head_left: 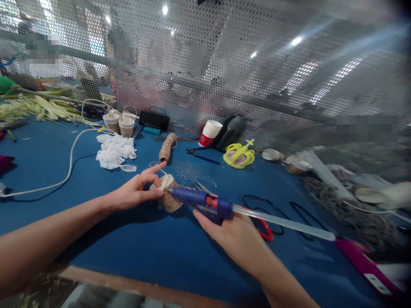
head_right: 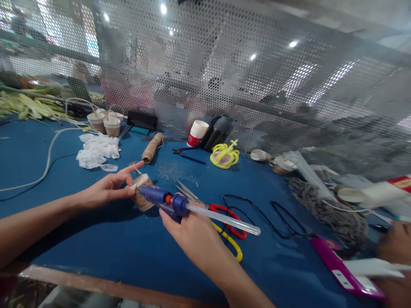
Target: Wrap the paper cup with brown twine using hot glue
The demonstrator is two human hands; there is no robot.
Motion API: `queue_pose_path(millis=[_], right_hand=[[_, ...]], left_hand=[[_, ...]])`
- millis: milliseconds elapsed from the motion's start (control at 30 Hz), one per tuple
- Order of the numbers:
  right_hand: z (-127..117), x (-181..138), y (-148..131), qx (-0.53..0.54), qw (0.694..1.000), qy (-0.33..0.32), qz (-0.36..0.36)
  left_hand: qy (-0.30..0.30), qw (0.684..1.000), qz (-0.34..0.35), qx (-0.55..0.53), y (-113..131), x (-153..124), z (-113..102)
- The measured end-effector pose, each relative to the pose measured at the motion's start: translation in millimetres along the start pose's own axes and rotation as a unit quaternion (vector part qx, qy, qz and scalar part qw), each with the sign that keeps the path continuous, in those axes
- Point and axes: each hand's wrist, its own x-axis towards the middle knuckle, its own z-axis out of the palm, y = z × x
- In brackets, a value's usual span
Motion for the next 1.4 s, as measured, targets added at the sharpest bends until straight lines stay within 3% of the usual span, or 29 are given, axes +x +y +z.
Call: queue_pose_path(millis=[133,300,533,767,1000,1067,1167,1400], right_hand=[[-4,2,4,0.048,0.995,-0.034,0.086],[0,-3,13,0.016,0.999,-0.028,0.028],[-1,-2,12,-0.019,0.999,-0.042,0.018],[-5,0,5,-0.05,0.999,-0.008,-0.014],[-2,-1,0,-0.021,1.0,-0.001,-0.015],[-3,1,0,0.022,0.999,-0.022,0.018],[-6,6,2,0.123,0.981,-0.054,0.143],[-3,7,4,0.277,0.888,-0.083,0.358]], left_hand=[[-0.007,1.0,0.004,0.011,1,1,0],[-0.01,1.0,0.007,0.012,0,1,0],[-0.014,1.0,0.008,0.019,2,1,-1],[-0.014,1.0,0.015,0.015,-3,0,-1],[-0.015,1.0,0.0,0.001,-1,1,-2],[-0.018,1.0,-0.001,0.004,-1,1,-2],[-0.024,1.0,-0.001,0.008,-1,1,-3],[-0.045,0.999,0.006,0.011,-1,2,-5]])
